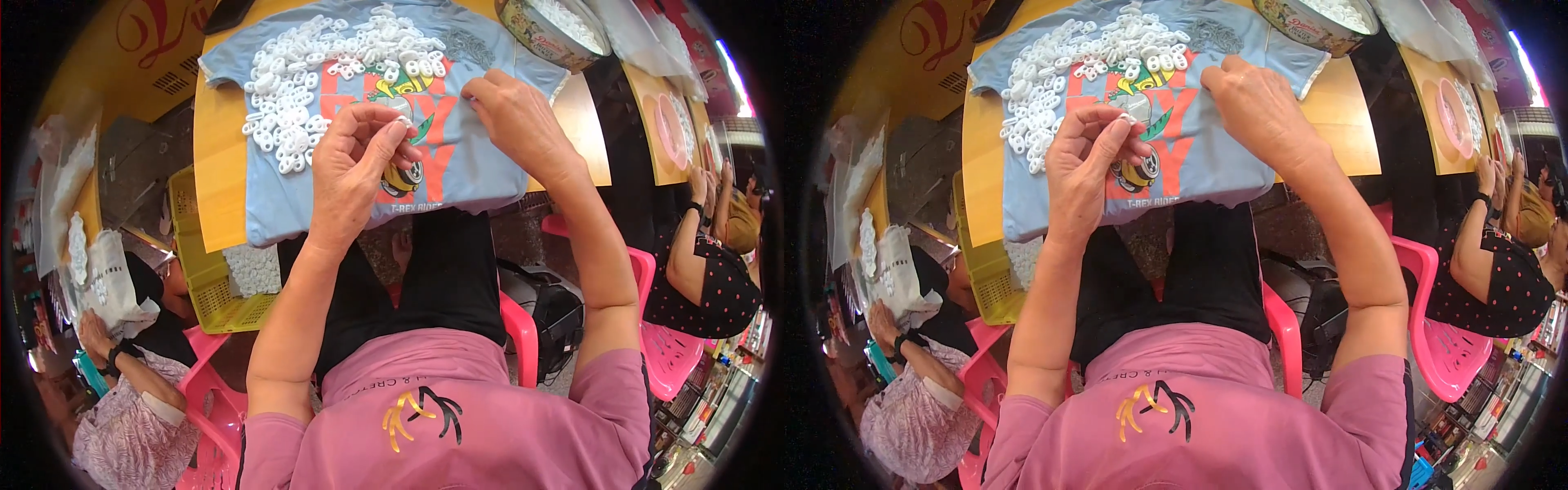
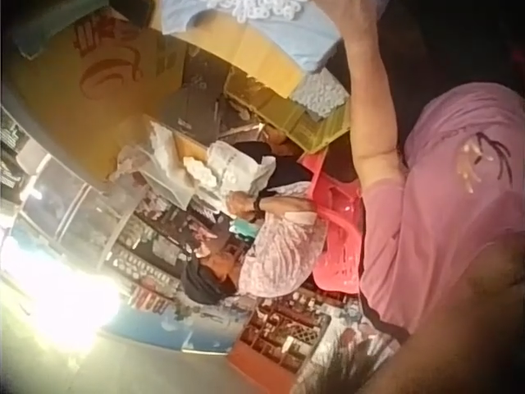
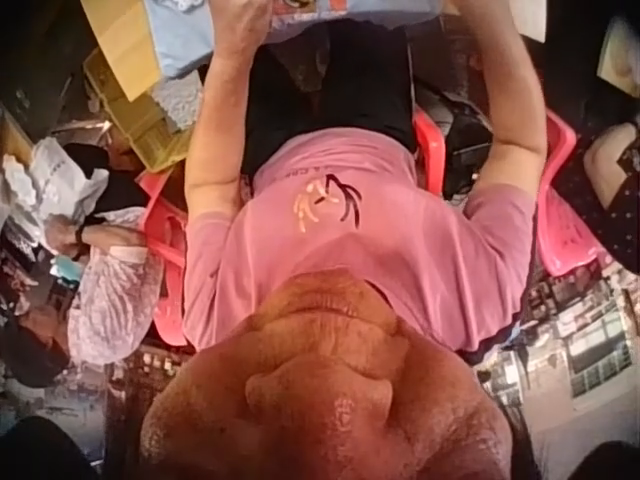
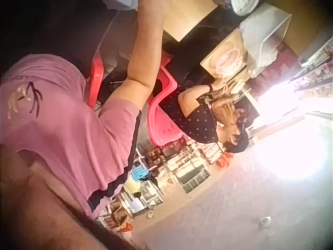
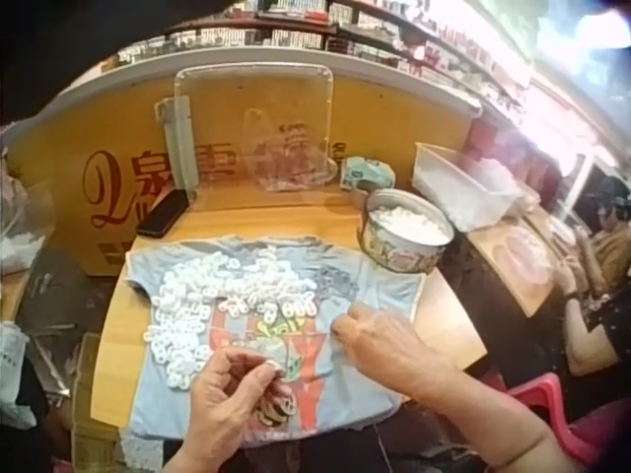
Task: Manual assembly of small white plastic chain links onto a shirt template.
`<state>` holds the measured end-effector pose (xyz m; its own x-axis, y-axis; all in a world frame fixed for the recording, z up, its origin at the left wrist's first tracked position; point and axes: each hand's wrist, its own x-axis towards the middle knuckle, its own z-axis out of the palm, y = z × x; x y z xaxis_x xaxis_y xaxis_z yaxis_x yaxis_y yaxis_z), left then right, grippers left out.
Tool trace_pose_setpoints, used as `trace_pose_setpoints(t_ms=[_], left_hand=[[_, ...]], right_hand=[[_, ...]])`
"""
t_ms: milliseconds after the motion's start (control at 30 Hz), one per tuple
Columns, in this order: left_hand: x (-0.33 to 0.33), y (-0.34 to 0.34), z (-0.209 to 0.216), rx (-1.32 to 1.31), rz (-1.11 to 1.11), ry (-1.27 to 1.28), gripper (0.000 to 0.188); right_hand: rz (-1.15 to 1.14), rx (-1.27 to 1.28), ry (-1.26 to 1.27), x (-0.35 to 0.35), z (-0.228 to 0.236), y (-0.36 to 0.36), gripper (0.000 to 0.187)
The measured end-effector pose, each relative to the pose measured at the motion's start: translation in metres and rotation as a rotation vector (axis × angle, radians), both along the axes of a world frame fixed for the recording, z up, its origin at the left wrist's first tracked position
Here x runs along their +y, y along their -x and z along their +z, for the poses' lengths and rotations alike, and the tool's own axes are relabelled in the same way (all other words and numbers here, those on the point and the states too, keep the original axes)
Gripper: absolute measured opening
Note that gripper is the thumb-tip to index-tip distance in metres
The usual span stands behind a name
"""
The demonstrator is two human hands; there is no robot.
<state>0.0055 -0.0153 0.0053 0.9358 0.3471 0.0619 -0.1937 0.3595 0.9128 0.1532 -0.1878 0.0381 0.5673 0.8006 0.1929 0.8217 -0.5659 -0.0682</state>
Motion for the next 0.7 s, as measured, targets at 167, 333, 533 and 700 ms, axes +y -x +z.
trace_pose_setpoints(t_ms=[167,333,533,700], left_hand=[[0.005,-0.002,-0.004,0.000,0.020,0.032,0.016],[0.008,-0.001,-0.002,0.019,0.001,0.075,0.018],[0.008,-0.001,-0.002,-0.007,-0.026,0.158,0.017],[0.008,-0.001,-0.004,-0.025,0.000,0.177,0.013]], right_hand=[[0.040,-0.007,-0.079,-0.001,0.003,-0.001,0.017],[0.105,0.004,-0.363,-0.004,0.006,-0.006,0.014],[-0.111,0.370,-0.555,0.007,0.003,0.012,0.013],[-0.128,0.187,-0.563,-0.002,0.001,-0.005,0.015]])
